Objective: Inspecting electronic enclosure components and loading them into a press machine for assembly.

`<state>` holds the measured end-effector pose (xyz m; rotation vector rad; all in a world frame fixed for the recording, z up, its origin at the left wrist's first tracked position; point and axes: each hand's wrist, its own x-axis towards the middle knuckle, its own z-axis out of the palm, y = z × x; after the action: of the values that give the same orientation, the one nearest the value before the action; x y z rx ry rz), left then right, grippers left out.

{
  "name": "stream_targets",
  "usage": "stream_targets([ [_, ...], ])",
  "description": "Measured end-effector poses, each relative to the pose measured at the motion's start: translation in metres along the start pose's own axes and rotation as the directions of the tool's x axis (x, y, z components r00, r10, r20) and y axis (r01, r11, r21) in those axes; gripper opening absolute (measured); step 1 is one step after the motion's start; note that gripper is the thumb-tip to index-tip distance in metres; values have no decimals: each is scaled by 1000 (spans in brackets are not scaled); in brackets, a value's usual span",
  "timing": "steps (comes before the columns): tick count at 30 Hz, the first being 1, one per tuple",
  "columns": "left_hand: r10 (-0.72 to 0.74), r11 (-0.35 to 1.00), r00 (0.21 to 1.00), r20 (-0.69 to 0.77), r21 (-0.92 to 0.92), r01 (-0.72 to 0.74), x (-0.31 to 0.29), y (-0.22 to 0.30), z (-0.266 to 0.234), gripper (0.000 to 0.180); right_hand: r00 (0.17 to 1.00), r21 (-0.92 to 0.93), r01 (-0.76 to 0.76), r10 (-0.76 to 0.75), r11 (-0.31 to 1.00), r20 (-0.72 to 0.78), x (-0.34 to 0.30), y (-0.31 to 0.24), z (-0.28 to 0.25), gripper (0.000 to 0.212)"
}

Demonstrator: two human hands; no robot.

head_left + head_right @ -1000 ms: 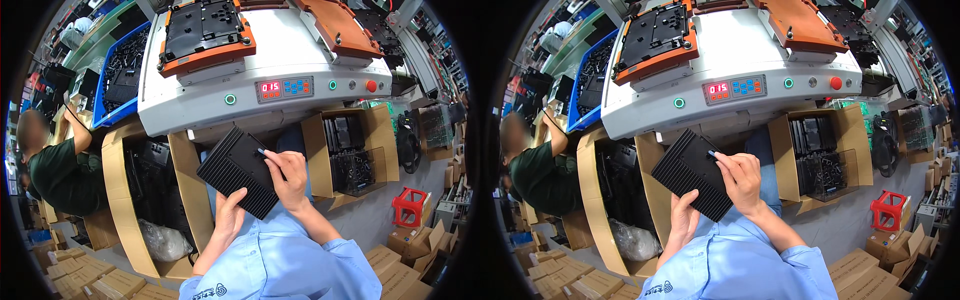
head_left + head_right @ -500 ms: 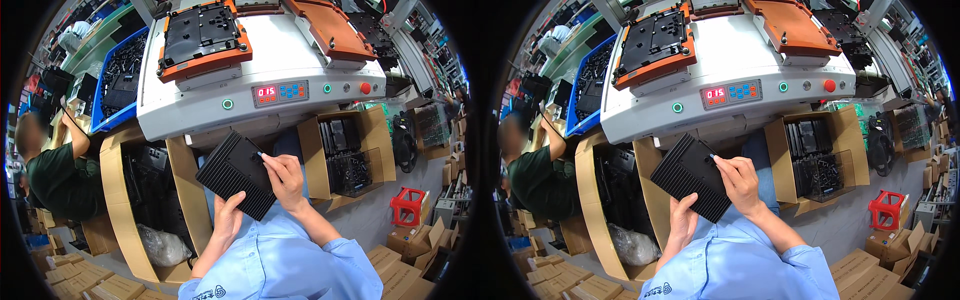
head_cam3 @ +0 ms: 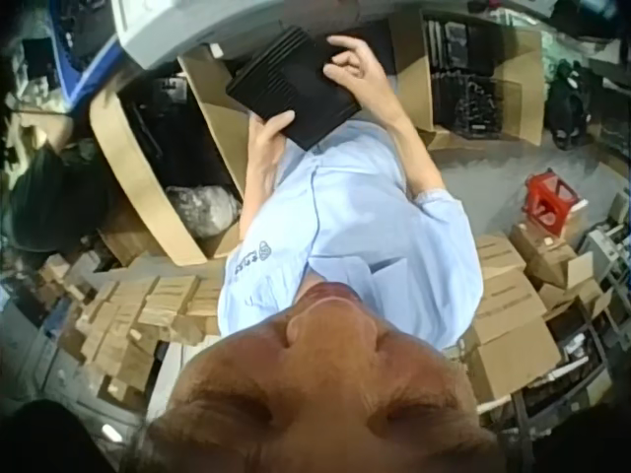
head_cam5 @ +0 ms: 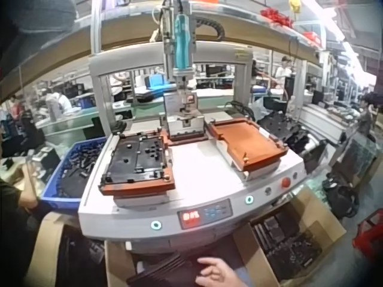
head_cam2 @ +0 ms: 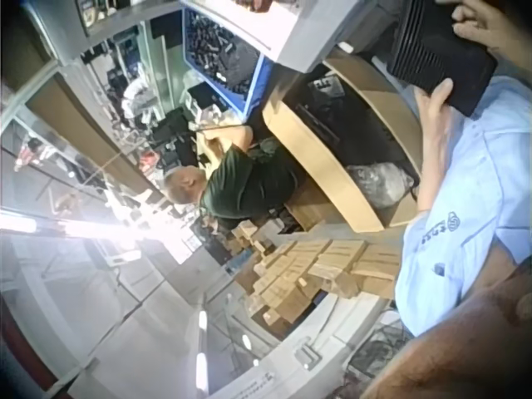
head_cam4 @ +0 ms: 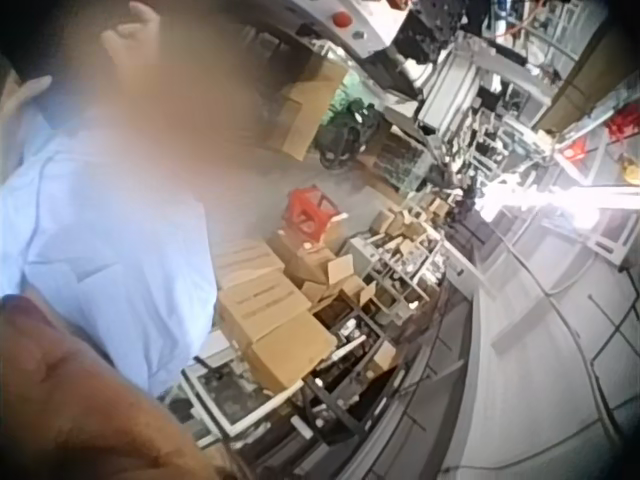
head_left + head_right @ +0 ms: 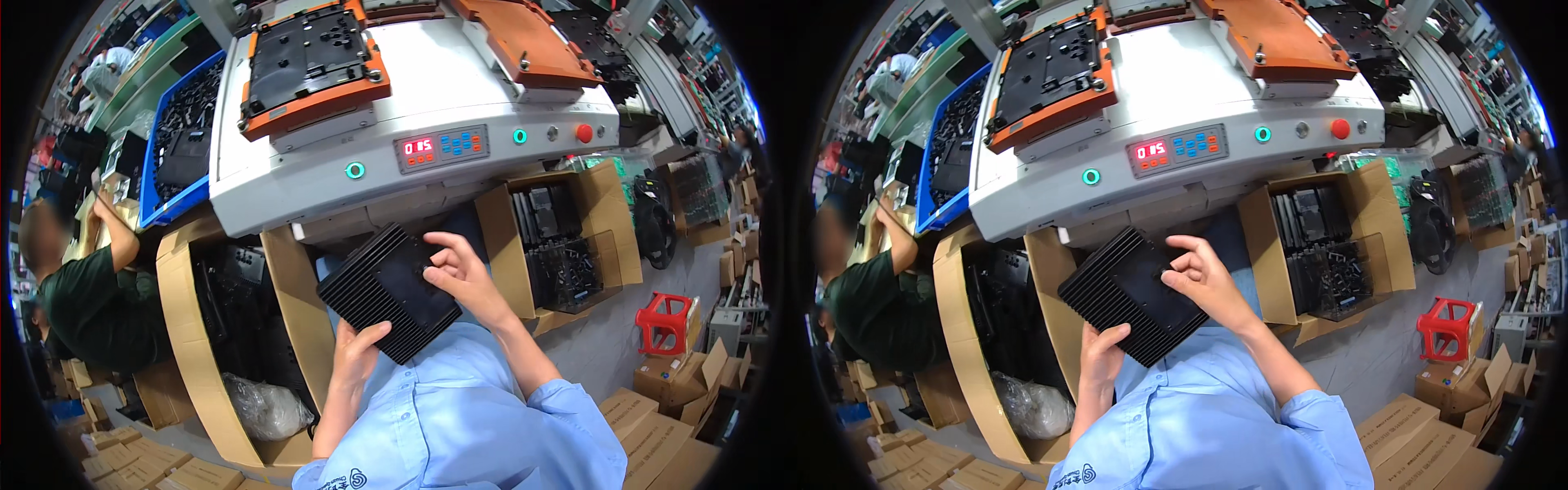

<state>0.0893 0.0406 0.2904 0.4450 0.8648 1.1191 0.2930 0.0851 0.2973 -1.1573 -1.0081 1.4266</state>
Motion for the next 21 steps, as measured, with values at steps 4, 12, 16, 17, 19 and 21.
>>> stream_targets([
  [4,-27,1000,999,-37,-15,26,0,-6,-6,54,998,-166,-10,20,986,56,-1,17,-5,33],
  [12,-46,998,993,-111,-50,41,-2,-11,2,54,999,-331,45,-36,943,32,-8,1,-33,31],
  [16,-72,988,990,-120,-146,54,0,-15,-7,48,943,-804,155,-327,574,-52,16,-27,-108,30],
  [17,-74,987,991,-113,-149,57,1,-14,-7,46,936,-901,85,-345,426,-75,27,-17,-141,32],
  [19,-63,987,993,-101,-156,46,0,-11,-7,44,950,-937,-250,-127,243,-286,47,-25,-187,44],
  [21,-64,984,992,-111,-171,44,2,-11,-8,43,927,-929,-371,54,1,-370,73,-6,-239,61],
])
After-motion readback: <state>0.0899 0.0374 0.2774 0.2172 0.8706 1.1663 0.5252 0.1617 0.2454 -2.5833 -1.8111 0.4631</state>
